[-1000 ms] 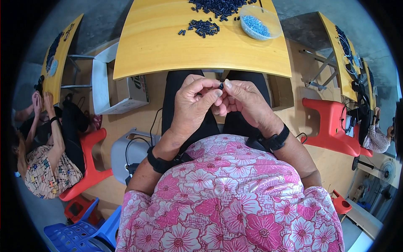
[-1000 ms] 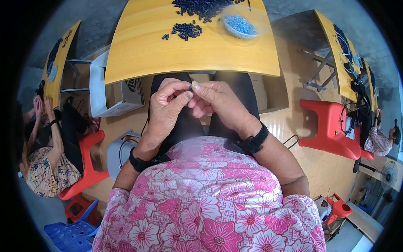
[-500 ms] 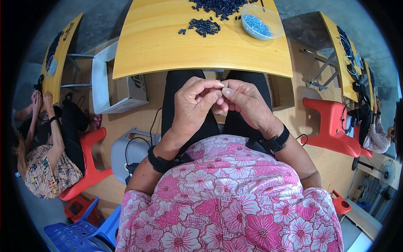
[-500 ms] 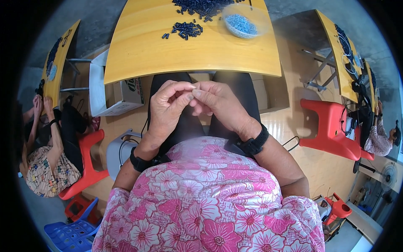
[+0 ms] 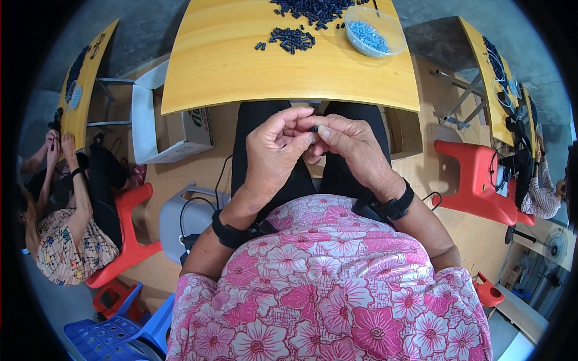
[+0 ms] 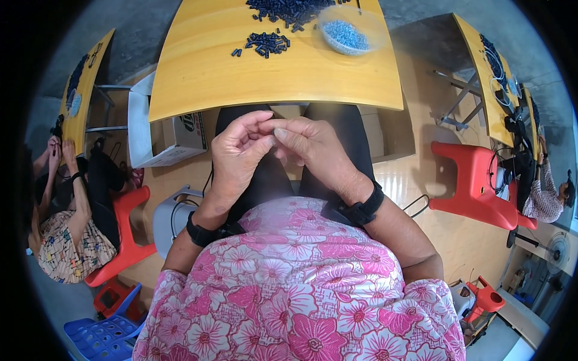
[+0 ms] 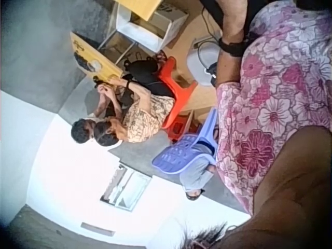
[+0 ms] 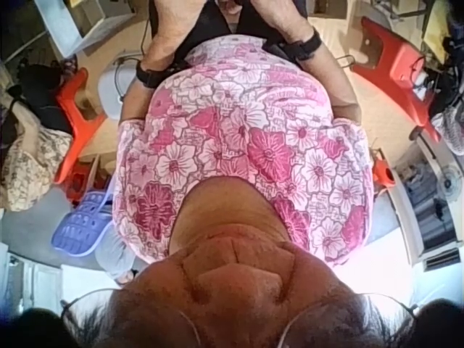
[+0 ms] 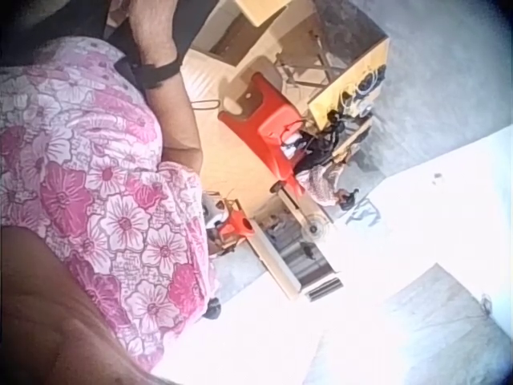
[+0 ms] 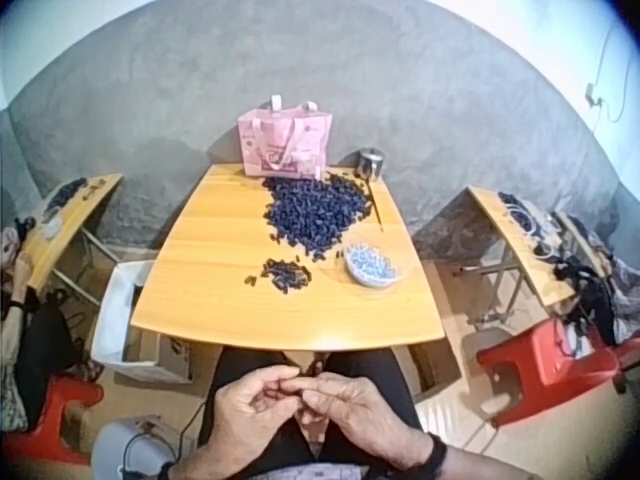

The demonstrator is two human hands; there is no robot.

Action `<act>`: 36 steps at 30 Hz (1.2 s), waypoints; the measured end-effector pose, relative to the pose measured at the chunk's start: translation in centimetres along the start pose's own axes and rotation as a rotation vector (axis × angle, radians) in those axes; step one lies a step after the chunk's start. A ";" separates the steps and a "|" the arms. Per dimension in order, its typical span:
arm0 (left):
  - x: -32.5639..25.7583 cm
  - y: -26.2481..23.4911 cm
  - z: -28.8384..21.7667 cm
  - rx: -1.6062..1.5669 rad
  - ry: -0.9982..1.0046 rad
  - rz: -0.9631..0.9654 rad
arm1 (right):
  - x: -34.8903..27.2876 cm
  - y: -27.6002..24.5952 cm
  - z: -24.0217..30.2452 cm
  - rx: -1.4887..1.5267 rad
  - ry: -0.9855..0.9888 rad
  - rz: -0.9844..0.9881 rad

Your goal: Assembling small blue and black plastic components.

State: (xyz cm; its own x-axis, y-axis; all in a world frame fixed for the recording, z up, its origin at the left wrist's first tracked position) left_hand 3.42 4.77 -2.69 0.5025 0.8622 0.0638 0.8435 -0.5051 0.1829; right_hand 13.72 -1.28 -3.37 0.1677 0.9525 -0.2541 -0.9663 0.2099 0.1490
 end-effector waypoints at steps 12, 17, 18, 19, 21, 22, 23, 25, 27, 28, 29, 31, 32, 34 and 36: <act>-0.1 0.1 -2.3 0.177 0.255 -0.076 | 0.1 -0.5 0.9 0.106 -0.036 -0.118; 0.0 0.0 -2.7 0.347 0.297 -0.064 | 0.1 -0.5 1.2 0.089 -0.067 -0.112; 0.0 0.0 -2.8 0.344 0.309 -0.067 | 0.1 -0.5 1.1 0.090 -0.067 -0.113; 0.0 0.1 -2.9 0.341 0.320 -0.070 | 0.2 -0.5 0.6 0.135 -0.025 -0.094; 0.1 -0.1 -2.8 0.324 0.308 -0.072 | 0.3 -0.5 0.2 0.182 0.017 -0.075; 0.1 -0.3 -2.8 0.307 0.297 -0.076 | 0.3 -0.6 0.1 0.257 0.052 -0.073; 0.1 -0.3 -2.6 0.307 0.296 -0.076 | 0.2 -0.6 -0.1 0.332 0.087 -0.069; 0.2 -0.6 -1.9 0.295 0.287 -0.084 | 0.4 -0.8 -0.7 0.239 0.084 -0.034; 0.1 -0.4 -2.4 0.308 0.267 -0.083 | 0.3 -0.6 -0.8 0.148 0.081 -0.002; 0.1 -0.4 -2.5 0.321 0.248 -0.083 | 0.2 -0.5 -0.7 0.129 0.086 -0.013; 0.1 -0.4 -2.6 0.321 0.246 -0.083 | 0.2 -0.4 -0.7 0.108 0.092 -0.024; 0.1 -0.1 -3.1 0.409 0.314 -0.069 | 0.3 -0.6 -0.9 0.082 0.082 -0.006; 0.1 -0.1 -3.3 0.409 0.314 -0.070 | 0.3 -0.5 -0.9 0.055 0.069 0.011; 0.0 0.2 -3.5 0.478 0.331 -0.065 | 0.3 -0.4 -0.8 0.045 0.079 0.006; -0.1 0.2 -3.5 0.472 0.326 -0.065 | 0.2 -0.3 -0.9 0.037 0.090 0.004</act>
State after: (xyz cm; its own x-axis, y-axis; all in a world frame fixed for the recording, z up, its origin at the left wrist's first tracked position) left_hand 2.86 4.77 0.77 0.4250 0.8216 0.3800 0.9018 -0.3480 -0.2562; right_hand 13.90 -1.32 -4.32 0.1445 0.9301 -0.3377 -0.9588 0.2159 0.1846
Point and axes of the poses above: each hand's wrist, its own x-axis towards the middle knuckle, its own y-axis out of the palm, z = x × y, the point moved 9 cm from there along x, towards the middle knuckle, and after that the axes turned 6 degrees about -z, right-handed, at the moved point
